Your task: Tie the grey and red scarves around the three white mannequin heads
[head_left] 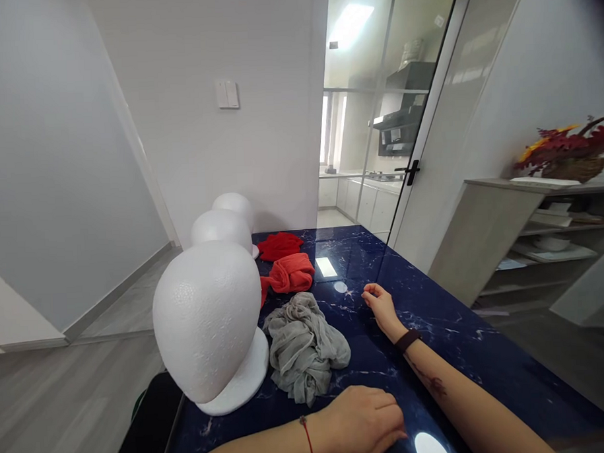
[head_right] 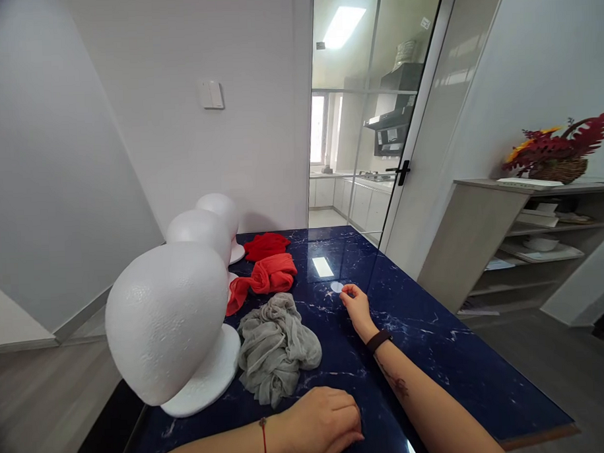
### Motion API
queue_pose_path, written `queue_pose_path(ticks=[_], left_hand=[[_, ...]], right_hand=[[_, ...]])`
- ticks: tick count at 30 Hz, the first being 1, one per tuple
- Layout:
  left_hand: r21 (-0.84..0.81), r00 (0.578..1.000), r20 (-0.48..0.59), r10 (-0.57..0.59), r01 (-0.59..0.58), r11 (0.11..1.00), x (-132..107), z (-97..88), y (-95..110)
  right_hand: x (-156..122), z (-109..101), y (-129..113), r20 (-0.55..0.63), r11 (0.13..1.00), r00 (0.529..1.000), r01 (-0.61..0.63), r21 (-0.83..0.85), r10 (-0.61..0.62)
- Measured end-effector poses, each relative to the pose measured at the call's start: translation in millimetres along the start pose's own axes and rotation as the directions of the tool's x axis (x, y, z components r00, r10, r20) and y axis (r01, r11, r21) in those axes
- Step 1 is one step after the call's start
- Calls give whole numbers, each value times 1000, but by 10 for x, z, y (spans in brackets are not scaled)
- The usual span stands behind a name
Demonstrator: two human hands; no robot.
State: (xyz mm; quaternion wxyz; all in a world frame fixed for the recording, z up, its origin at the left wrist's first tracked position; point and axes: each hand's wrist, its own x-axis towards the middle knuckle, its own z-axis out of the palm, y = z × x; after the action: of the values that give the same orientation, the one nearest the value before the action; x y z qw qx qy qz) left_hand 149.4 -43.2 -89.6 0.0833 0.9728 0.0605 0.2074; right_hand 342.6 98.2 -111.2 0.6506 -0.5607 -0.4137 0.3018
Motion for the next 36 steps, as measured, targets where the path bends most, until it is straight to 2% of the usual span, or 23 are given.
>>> queue_pose_path(ticks=[8, 11, 18, 25, 32, 36], left_hand=[[105, 997, -41, 60, -56, 993, 3, 58, -11], [90, 998, -14, 69, -68, 994, -17, 111, -22], [84, 998, 64, -24, 19, 996, -22, 143, -3], [132, 993, 109, -35, 21, 991, -19, 127, 5], [196, 998, 66, -10, -3, 981, -64, 189, 47], [198, 999, 3, 34, -34, 980, -40, 130, 49]], right_hand=[[-1, -5, 17, -1, 1000, 1000, 7, -3, -7], [-4, -5, 6, -3, 1000, 1000, 10, 0, -10], [-5, 3, -6, -3, 1000, 1000, 8, 2, -8], [-22, 5, -35, 0, 1000, 1000, 6, 5, -6], [-14, 10, -24, -4, 1000, 1000, -1, 11, 1], [-18, 10, -24, -1, 1000, 1000, -3, 9, 3]])
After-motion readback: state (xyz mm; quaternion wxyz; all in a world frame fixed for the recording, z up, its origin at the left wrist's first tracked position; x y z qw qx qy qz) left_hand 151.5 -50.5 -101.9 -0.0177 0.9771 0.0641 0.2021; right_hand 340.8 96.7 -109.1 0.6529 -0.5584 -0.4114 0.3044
